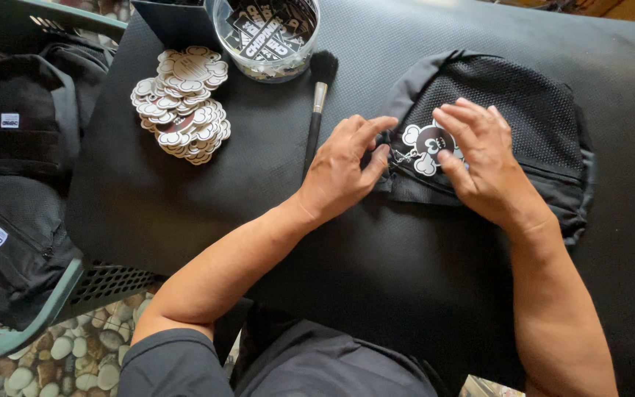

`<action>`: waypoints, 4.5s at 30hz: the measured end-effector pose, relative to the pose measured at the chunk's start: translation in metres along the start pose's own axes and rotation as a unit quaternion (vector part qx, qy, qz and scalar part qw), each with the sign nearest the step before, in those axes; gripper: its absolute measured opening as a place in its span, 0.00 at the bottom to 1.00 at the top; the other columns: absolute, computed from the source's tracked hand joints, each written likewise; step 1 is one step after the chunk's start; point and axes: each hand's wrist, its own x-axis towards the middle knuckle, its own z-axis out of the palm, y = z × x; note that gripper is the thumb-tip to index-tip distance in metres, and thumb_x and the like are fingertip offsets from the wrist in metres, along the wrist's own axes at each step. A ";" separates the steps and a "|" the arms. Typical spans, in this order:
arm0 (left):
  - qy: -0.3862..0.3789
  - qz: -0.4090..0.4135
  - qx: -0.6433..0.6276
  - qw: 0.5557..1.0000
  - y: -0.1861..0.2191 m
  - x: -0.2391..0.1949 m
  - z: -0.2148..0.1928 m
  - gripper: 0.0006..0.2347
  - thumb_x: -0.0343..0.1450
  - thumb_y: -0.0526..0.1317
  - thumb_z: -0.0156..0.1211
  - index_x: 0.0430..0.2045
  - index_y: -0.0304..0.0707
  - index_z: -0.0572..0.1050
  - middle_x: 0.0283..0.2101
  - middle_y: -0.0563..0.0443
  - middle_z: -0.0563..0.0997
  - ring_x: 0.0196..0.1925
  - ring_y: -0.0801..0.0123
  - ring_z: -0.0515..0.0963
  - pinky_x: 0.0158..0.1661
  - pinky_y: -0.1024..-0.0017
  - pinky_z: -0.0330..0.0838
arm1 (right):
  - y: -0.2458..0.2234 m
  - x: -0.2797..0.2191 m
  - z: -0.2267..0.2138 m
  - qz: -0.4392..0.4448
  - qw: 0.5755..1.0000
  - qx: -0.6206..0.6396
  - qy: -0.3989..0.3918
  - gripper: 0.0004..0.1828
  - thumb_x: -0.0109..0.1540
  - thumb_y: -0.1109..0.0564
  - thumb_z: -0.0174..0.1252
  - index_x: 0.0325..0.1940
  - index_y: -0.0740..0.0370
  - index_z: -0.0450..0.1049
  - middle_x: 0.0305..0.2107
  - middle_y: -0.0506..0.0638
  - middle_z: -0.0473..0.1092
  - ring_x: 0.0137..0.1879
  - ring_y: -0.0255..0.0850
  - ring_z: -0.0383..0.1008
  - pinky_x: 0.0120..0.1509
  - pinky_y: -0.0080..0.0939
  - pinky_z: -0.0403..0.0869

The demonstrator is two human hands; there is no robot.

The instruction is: The person attaches a small bear-shaped keychain to the zipper of a black mesh bag. They then use a brush to dust the bag and place it into a clear plastic bag.

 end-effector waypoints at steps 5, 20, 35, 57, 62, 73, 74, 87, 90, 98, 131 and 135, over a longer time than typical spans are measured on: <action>-0.001 -0.006 0.010 1.000 0.008 0.003 -0.004 0.07 0.74 0.39 0.55 0.45 0.42 0.74 0.37 0.50 0.73 0.44 0.59 0.74 0.50 0.64 0.70 | -0.007 0.002 -0.005 0.017 0.999 -0.028 0.000 0.30 0.69 0.49 0.54 0.74 0.61 0.63 0.66 0.58 0.63 0.77 0.56 0.56 0.80 0.66 0.46; 0.011 -0.039 -0.009 0.999 0.010 0.002 -0.004 0.07 0.74 0.40 0.55 0.43 0.42 0.72 0.41 0.50 0.71 0.42 0.65 0.76 0.49 0.65 0.72 | 0.014 -0.002 -0.013 0.063 0.992 -0.099 0.041 0.30 0.67 0.49 0.59 0.71 0.65 0.69 0.64 0.62 0.65 0.72 0.57 0.60 0.77 0.68 0.48; -0.167 -0.122 0.201 0.958 -0.029 0.085 0.019 0.20 0.72 0.58 0.58 0.42 0.39 0.70 0.43 0.42 0.78 0.47 0.44 0.78 0.43 0.47 0.72 | 0.112 -0.046 -0.036 0.298 0.935 -0.164 0.105 0.32 0.71 0.41 0.62 0.68 0.70 0.72 0.52 0.73 0.68 0.59 0.69 0.66 0.61 0.64 0.65; -0.264 -0.007 0.100 0.959 -0.036 0.081 -0.012 0.29 0.71 0.52 0.61 0.65 0.43 0.62 0.49 0.39 0.70 0.54 0.44 0.76 0.51 0.50 0.70 | -0.011 0.013 -0.006 -0.054 0.996 -0.074 0.009 0.33 0.60 0.44 0.67 0.67 0.54 0.69 0.60 0.52 0.69 0.67 0.52 0.67 0.72 0.58 0.61; -0.258 0.004 0.099 0.961 -0.040 0.081 -0.011 0.28 0.71 0.52 0.63 0.63 0.40 0.63 0.48 0.39 0.71 0.53 0.45 0.76 0.51 0.52 0.70 | -0.012 0.014 -0.007 -0.046 0.994 -0.098 0.009 0.32 0.61 0.44 0.66 0.66 0.56 0.70 0.59 0.54 0.69 0.66 0.52 0.68 0.74 0.59 0.59; -0.240 0.019 0.107 0.965 -0.050 0.078 -0.005 0.28 0.70 0.53 0.62 0.62 0.38 0.64 0.48 0.37 0.72 0.53 0.42 0.77 0.53 0.53 0.68 | -0.015 0.012 -0.006 -0.033 0.992 -0.122 0.002 0.32 0.59 0.43 0.66 0.65 0.53 0.72 0.61 0.51 0.70 0.68 0.51 0.68 0.78 0.61 0.57; -0.245 0.006 0.108 0.963 -0.049 0.079 -0.006 0.30 0.70 0.55 0.62 0.63 0.39 0.64 0.49 0.38 0.72 0.54 0.43 0.77 0.53 0.52 0.69 | -0.017 0.013 -0.007 -0.030 0.993 -0.113 -0.003 0.31 0.60 0.42 0.65 0.65 0.53 0.72 0.61 0.51 0.70 0.69 0.51 0.67 0.78 0.62 0.57; -0.136 -0.007 0.150 0.979 -0.061 0.078 0.028 0.21 0.68 0.57 0.59 0.43 0.40 0.68 0.42 0.40 0.78 0.46 0.41 0.81 0.43 0.46 0.73 | -0.067 0.026 -0.005 -0.086 0.977 -0.091 0.174 0.07 0.70 0.65 0.61 0.52 0.62 0.78 0.48 0.57 0.72 0.53 0.54 0.73 0.64 0.53 0.67; -0.050 -0.005 0.092 0.994 -0.070 0.084 0.026 0.14 0.70 0.51 0.56 0.41 0.43 0.67 0.43 0.43 0.80 0.43 0.44 0.82 0.40 0.48 0.72 | -0.109 0.052 0.005 -0.208 0.973 -0.100 0.031 0.05 0.64 0.59 0.60 0.43 0.52 0.78 0.39 0.45 0.76 0.45 0.40 0.76 0.53 0.47 0.68; 0.191 0.050 0.017 0.980 -0.062 0.107 -0.018 0.06 0.75 0.50 0.55 0.42 0.59 0.77 0.24 0.60 0.77 0.30 0.70 0.83 0.35 0.70 0.78 | -0.122 0.097 0.064 -0.218 0.965 -0.146 -0.008 0.14 0.58 0.53 0.53 0.47 0.52 0.75 0.46 0.53 0.69 0.55 0.55 0.70 0.49 0.53 0.67; -0.199 -0.096 0.213 0.952 -0.031 0.112 0.032 0.11 0.67 0.51 0.58 0.23 0.44 0.72 0.34 0.45 0.80 0.38 0.48 0.79 0.42 0.53 0.70 | 0.019 -0.007 -0.030 0.114 0.874 0.227 0.414 0.10 0.78 0.56 0.50 0.54 0.66 0.62 0.33 0.58 0.69 0.36 0.48 0.81 0.41 0.39 0.79; -0.191 -0.142 0.100 0.966 -0.033 0.115 0.017 0.10 0.69 0.47 0.58 0.20 0.44 0.75 0.27 0.54 0.81 0.32 0.64 0.79 0.37 0.65 0.69 | 0.018 -0.007 -0.029 0.145 0.879 0.214 0.400 0.11 0.77 0.55 0.52 0.52 0.64 0.61 0.29 0.55 0.71 0.36 0.43 0.80 0.44 0.36 0.76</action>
